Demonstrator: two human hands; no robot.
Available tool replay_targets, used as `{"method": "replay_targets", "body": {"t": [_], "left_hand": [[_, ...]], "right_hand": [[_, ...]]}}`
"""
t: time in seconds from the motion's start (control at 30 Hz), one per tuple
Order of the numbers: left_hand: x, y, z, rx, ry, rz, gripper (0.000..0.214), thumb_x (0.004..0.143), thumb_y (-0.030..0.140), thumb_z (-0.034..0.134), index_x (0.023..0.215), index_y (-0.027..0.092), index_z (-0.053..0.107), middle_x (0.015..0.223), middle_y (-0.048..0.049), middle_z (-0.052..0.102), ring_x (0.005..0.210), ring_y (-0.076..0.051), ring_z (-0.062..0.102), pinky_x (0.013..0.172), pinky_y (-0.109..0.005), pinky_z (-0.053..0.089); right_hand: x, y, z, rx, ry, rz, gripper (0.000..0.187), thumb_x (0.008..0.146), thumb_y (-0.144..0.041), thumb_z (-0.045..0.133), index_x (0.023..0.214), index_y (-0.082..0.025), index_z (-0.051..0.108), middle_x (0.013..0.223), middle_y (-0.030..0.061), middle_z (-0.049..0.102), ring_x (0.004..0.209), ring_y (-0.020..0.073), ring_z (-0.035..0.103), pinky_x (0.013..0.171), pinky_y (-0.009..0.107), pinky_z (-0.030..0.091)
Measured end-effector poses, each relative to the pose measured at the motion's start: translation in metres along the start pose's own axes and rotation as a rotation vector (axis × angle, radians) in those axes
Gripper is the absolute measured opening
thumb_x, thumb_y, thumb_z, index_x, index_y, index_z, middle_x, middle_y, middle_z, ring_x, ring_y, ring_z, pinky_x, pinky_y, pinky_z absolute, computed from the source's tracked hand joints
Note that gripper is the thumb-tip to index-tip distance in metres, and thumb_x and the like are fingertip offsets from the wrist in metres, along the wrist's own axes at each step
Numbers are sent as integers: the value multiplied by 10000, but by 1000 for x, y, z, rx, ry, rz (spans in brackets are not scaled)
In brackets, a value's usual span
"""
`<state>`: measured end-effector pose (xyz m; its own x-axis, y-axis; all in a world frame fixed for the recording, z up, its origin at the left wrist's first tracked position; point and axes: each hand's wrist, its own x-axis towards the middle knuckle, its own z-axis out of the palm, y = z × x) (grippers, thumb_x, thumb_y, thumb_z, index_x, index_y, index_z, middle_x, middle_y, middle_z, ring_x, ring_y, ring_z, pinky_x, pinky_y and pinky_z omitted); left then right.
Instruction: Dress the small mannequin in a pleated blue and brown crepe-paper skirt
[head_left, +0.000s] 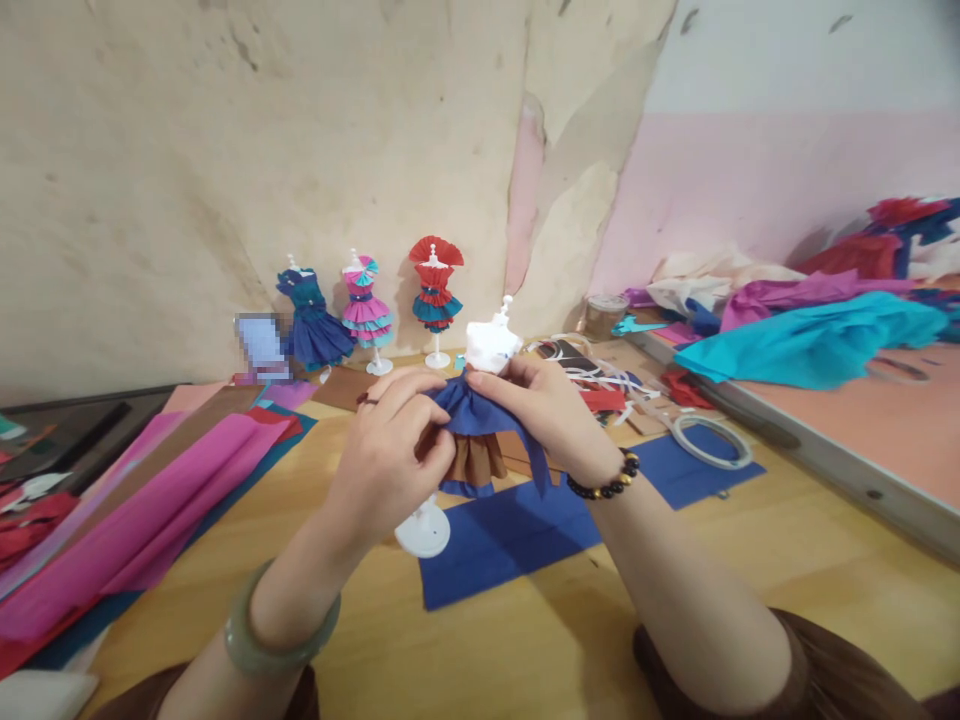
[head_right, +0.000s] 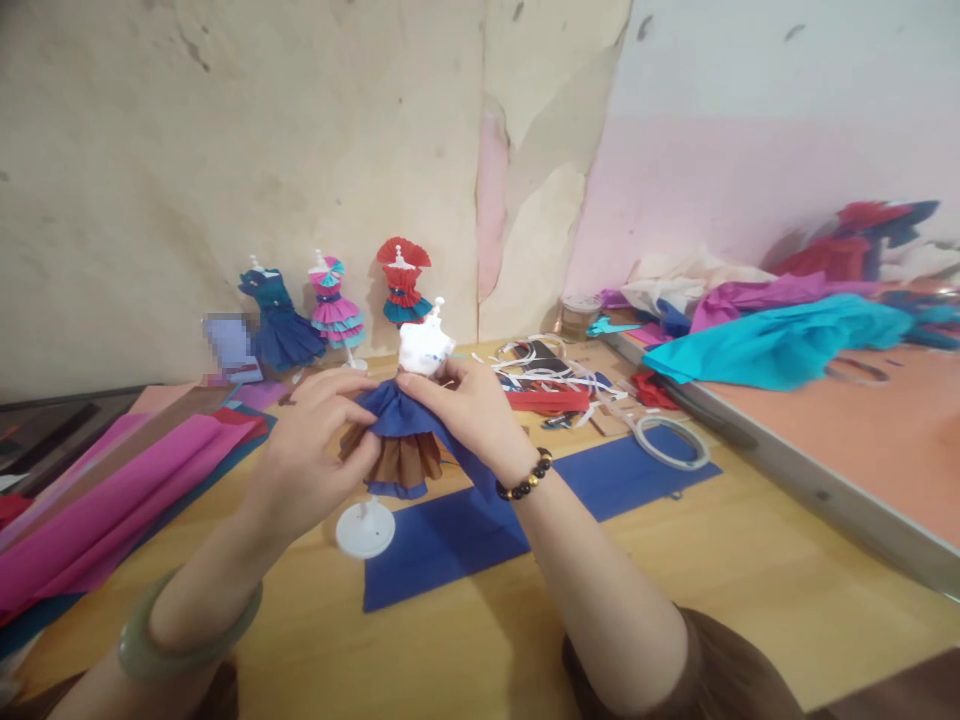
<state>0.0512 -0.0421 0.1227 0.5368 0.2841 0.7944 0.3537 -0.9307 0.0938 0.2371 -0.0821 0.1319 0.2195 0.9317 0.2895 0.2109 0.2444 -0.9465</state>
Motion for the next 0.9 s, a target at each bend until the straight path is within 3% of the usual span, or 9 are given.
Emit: {"method": "replay_targets", "body": {"t": [0.17, 0.47, 0.73, 0.9], "left_hand": [[1, -2, 2, 148, 36, 152, 188, 785, 30, 586, 815, 205, 526, 1186, -136, 659, 1173, -316, 604, 980, -510, 501], [-2, -5, 1, 334, 170, 404, 200, 737, 1, 690, 832, 134, 574, 1055, -195, 718, 1017, -360, 691, 835, -512, 573], [-3, -10, 3, 288, 216, 511, 226, 756, -6, 721, 931, 97, 622, 812, -122, 721, 797, -263, 701, 747, -432, 562], [-3, -11, 2, 273, 262, 469, 367, 711, 31, 790, 1030, 95, 619, 877, -137, 713, 820, -262, 678, 746, -423, 571]], "right_hand": [[2, 0, 0, 15, 16, 3, 399, 757, -495, 739, 918, -130, 738, 861, 84, 744, 770, 204, 658, 684, 308, 517], [3, 2, -1, -5, 43, -20, 374, 760, -497, 731, 890, -147, 744, 861, 75, 745, 827, 221, 674, 710, 314, 533], [4, 0, -3, 52, 48, -15, 375, 744, -503, 749, 874, -151, 745, 832, 66, 737, 765, 200, 658, 695, 313, 528], [3, 0, -7, 56, 36, -8, 391, 744, -500, 750, 918, -150, 752, 872, 77, 746, 811, 219, 672, 734, 334, 535]]}}
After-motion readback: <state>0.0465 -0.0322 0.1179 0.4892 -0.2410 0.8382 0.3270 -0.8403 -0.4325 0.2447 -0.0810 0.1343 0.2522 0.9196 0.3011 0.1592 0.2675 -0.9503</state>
